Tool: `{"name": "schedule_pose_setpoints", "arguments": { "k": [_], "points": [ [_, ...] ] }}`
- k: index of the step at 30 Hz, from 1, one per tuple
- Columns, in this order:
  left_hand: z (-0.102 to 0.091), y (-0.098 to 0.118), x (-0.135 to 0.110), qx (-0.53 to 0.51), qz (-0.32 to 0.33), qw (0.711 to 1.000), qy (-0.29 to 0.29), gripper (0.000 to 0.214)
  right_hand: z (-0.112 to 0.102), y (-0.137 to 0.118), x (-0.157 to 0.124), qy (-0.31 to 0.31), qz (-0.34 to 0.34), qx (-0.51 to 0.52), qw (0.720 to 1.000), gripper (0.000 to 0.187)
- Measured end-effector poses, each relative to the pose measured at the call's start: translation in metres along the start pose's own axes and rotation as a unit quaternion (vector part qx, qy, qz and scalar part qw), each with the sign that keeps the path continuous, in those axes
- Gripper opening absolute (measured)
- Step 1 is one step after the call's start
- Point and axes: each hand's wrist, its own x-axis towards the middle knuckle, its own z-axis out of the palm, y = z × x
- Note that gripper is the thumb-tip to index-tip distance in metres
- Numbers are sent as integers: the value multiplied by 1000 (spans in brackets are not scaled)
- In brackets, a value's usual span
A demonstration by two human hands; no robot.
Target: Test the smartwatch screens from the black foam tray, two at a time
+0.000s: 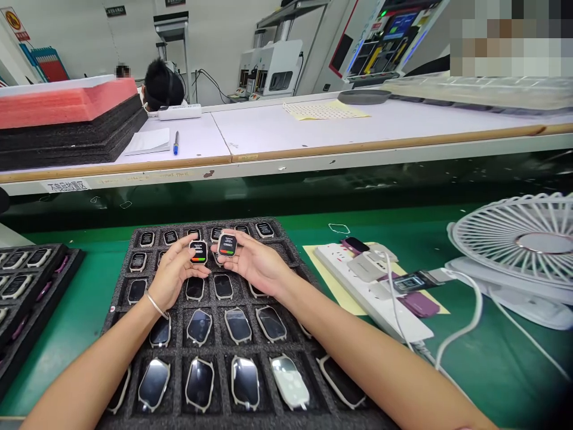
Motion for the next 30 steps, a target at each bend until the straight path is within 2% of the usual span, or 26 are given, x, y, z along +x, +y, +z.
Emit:
{"name": "schedule_pose_setpoints", "arguments": {
  "k": [6,14,24,30],
  "points": [
    [-1,0,-1,-9,10,1000,4,47,-2,3,-1,-18,-1,-39,999,20],
    [-1,-2,-1,-21,5,1000,-7,46,-2,5,0,-34,2,-39,999,19],
    [-1,-3,-1,-35,6,999,0,44,-1,4,0,-16,-18,-41,999,21],
    [-1,-3,0,-64,-4,998,-2,43,2,3,0,7,-5,-25,1000,25]
  ]
}}
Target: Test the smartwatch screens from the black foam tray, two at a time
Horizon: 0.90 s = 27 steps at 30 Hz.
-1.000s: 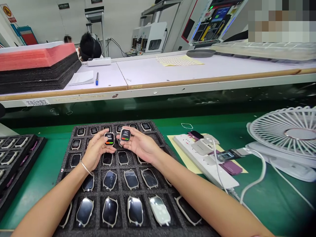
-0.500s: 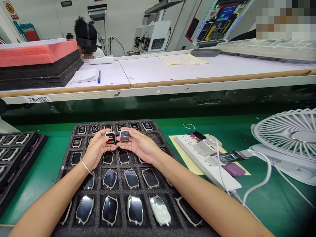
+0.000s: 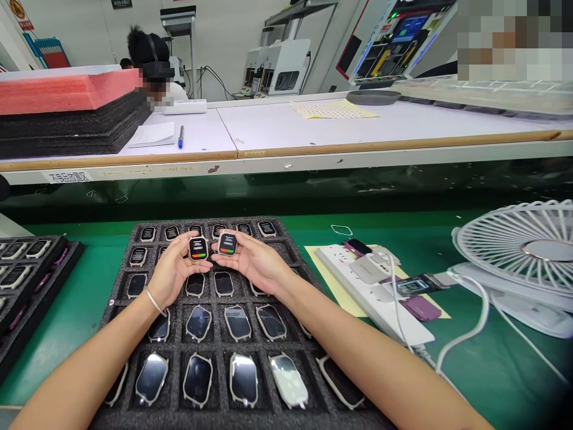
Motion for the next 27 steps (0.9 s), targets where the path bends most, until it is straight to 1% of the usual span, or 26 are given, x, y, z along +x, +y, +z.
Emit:
{"name": "schedule_pose_setpoints", "arguments": {
  "k": [5,11,16,21,27],
  "points": [
    [1,1,0,2,-8,1000,12,44,0,0,1,11,11,24,1000,21],
    [1,3,-2,7,-13,1000,8,48,-4,1,-1,-23,19,-1,1000,23],
    [0,2,-2,10,-3,1000,-4,55,-5,2,-2,-46,-45,-39,997,22],
    [-1,2,-2,6,6,1000,-16,58,-5,2,-2,-59,-67,-49,995,20],
    [-1,2,-1,8,9,1000,-10,54,-4,1,-3,-46,-38,-51,997,24]
  ]
}}
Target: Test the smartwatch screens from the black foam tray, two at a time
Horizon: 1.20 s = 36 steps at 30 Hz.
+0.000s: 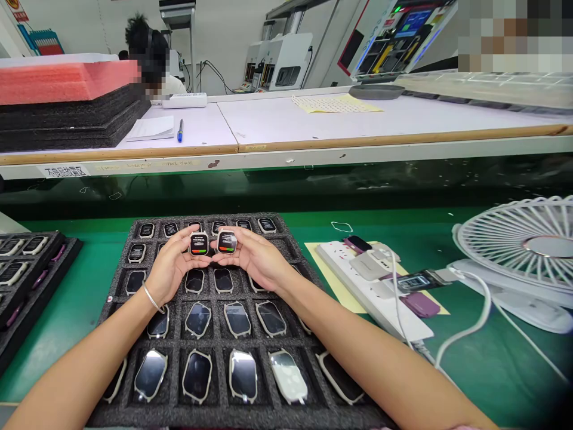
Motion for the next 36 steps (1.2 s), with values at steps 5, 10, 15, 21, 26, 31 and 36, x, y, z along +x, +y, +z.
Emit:
{"name": "schedule_pose_setpoints", "arguments": {
  "k": [5,10,15,21,26,31,36],
  "points": [
    [1,-4,0,46,17,999,19,63,0,1,0,-17,9,-7,1000,20],
    [1,-5,0,79,38,996,25,65,0,1,-2,-34,-20,-24,999,23],
    [0,-5,1,95,58,993,24,64,0,0,-4,-55,-35,-41,997,31],
    [1,-6,0,112,81,990,20,60,2,1,-7,-88,-70,-92,989,51],
    [2,-4,-1,119,89,989,18,58,3,0,-9,-97,-72,-103,987,49],
    [2,-4,0,128,92,987,17,55,2,1,-8,-99,-77,-110,986,47],
    [4,-3,-3,115,79,990,3,58,2,2,-7,-94,-73,-110,987,50]
  ]
}}
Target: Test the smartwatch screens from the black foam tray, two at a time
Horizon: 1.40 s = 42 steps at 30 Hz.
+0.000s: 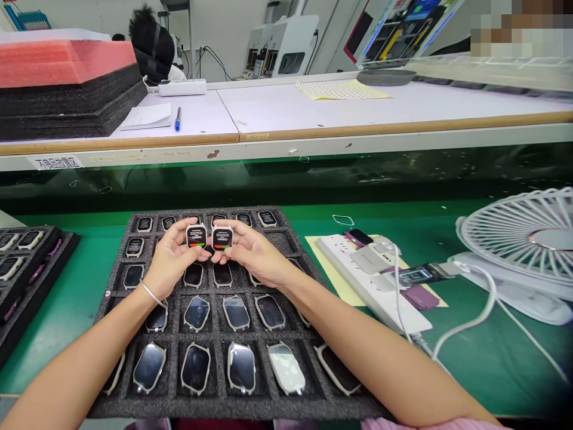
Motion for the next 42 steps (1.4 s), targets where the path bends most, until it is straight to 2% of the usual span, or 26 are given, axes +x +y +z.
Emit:
{"name": "schedule_pose_setpoints", "arguments": {
  "k": [5,11,29,34,38,42],
  "points": [
    [0,2,-2,-22,-34,999,-5,56,-1,0,0,5,4,-4,1000,49],
    [0,2,-3,-30,-46,998,-14,46,-1,0,1,27,14,-40,999,32],
    [0,3,-4,-33,-48,998,-13,48,0,-2,0,12,9,-22,1000,43],
    [-1,2,-3,-35,-48,998,-14,48,1,-2,0,20,14,-16,1000,38],
    [-3,4,0,-45,-45,998,-21,48,2,-2,3,34,32,30,998,33],
    [-2,19,7,-59,-50,997,-29,44,5,-12,11,41,16,57,997,30]
  ]
}}
